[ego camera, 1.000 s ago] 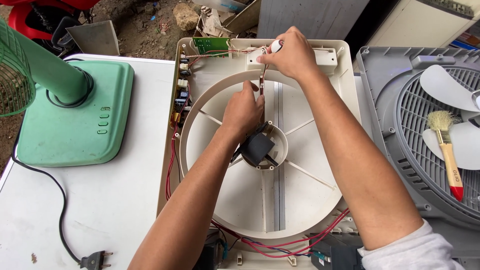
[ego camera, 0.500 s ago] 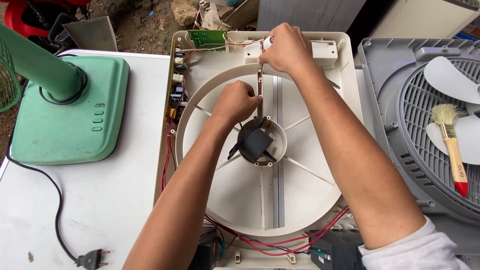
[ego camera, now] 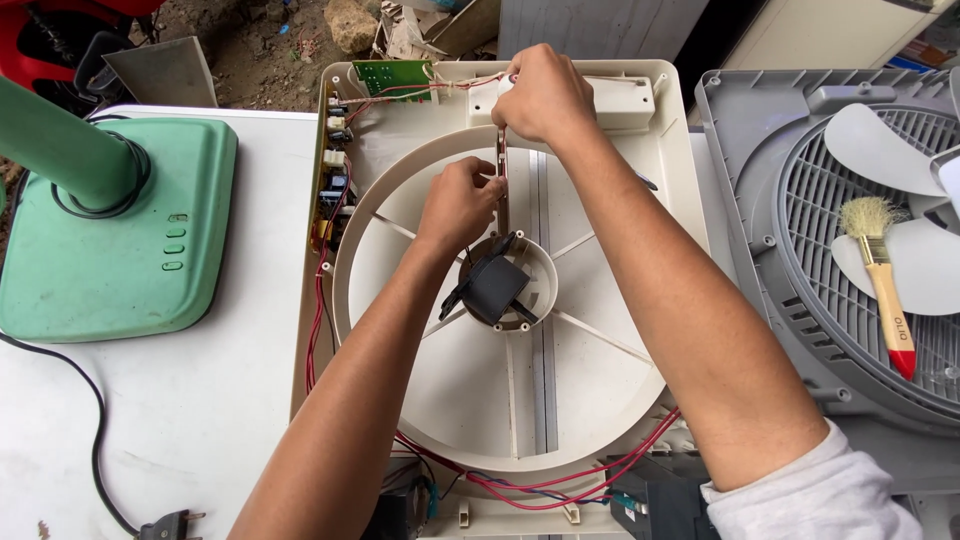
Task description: Disassembling a motor unit from a fan assembly using a screwdriver and manual wire disconnection.
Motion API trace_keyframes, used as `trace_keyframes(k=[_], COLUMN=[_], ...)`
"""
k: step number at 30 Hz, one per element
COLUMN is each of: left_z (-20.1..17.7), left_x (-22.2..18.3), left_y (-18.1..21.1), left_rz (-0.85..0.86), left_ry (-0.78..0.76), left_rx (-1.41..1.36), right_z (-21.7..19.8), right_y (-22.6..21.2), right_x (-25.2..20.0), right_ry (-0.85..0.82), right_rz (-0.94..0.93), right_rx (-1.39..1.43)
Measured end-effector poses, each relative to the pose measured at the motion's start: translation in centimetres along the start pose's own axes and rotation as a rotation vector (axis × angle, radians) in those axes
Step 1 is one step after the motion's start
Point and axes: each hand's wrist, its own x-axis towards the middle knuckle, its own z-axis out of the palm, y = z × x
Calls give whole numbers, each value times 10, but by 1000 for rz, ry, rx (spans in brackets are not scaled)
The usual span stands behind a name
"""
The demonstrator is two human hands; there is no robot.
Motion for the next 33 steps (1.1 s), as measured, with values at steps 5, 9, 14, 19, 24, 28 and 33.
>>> trace_keyframes(k=[5, 9, 14, 19, 24, 28, 33], left_z=[10, 12, 8, 7, 3, -1, 1], left_x=[1, 0, -1, 2, 6, 4, 18], left_y=[-8, -6, 2, 7, 11, 14, 6], left_rz=[9, -21, -67, -62, 17, 22, 77], left_ry=[67, 54, 57, 46, 5, -12, 83], left_rx=[-107, -325, -207, -78, 49, 71, 153], right_z=[-3, -8, -3, -10, -14, -13, -9], right_y=[0, -1, 6, 0, 1, 5, 14], right_x=[1, -3, -1, -10, -13, -10, 2], right_ry=[-35, -46, -1, 4, 10, -4, -56], right_rz=[33, 33, 17, 61, 76, 66, 5], right_rx=[64, 59, 33, 36, 59, 71, 72])
